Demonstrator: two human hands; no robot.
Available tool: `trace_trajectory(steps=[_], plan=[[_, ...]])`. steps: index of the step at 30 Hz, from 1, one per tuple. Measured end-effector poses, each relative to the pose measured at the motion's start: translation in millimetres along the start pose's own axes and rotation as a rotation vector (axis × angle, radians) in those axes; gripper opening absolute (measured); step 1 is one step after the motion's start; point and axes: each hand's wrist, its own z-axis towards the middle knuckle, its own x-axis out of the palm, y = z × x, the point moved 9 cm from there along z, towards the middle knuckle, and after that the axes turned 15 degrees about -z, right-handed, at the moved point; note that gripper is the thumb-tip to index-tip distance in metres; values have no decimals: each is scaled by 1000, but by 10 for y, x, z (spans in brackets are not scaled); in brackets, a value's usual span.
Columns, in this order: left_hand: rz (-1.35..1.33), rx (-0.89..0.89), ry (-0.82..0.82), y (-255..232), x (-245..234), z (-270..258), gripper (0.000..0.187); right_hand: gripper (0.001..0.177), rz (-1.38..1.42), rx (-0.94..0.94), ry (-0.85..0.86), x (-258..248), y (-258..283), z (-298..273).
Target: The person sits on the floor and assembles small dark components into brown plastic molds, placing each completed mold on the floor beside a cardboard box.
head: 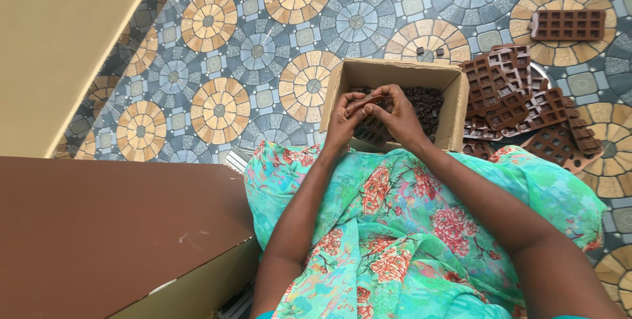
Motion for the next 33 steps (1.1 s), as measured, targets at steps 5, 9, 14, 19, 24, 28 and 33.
trace_trajectory(steps=[5,9,14,19,24,28,33], plan=[[-208,-73,-78,176,-221,51,33,33,170,128,155,82,-171,14],[-259,-35,-170,85,-325,41,34,34,246,-24,224,55,-99,107],[-51,10,-147,-133,-100,3,49,51,-26,-144,-21,-333,-89,186],[121,79,44,-332,297,-17,65,43,-251,-63,128,-254,-145,162],[764,284,-191,-665,282,-142,64,25,-150,110,164,-97,-339,124],[701,352,-135,-707,219,-105,87,27,152,85,120,-92,-418,161],[456,175,-56,-299,-33,48,84,26,496,189,121,-200,-537,200]])
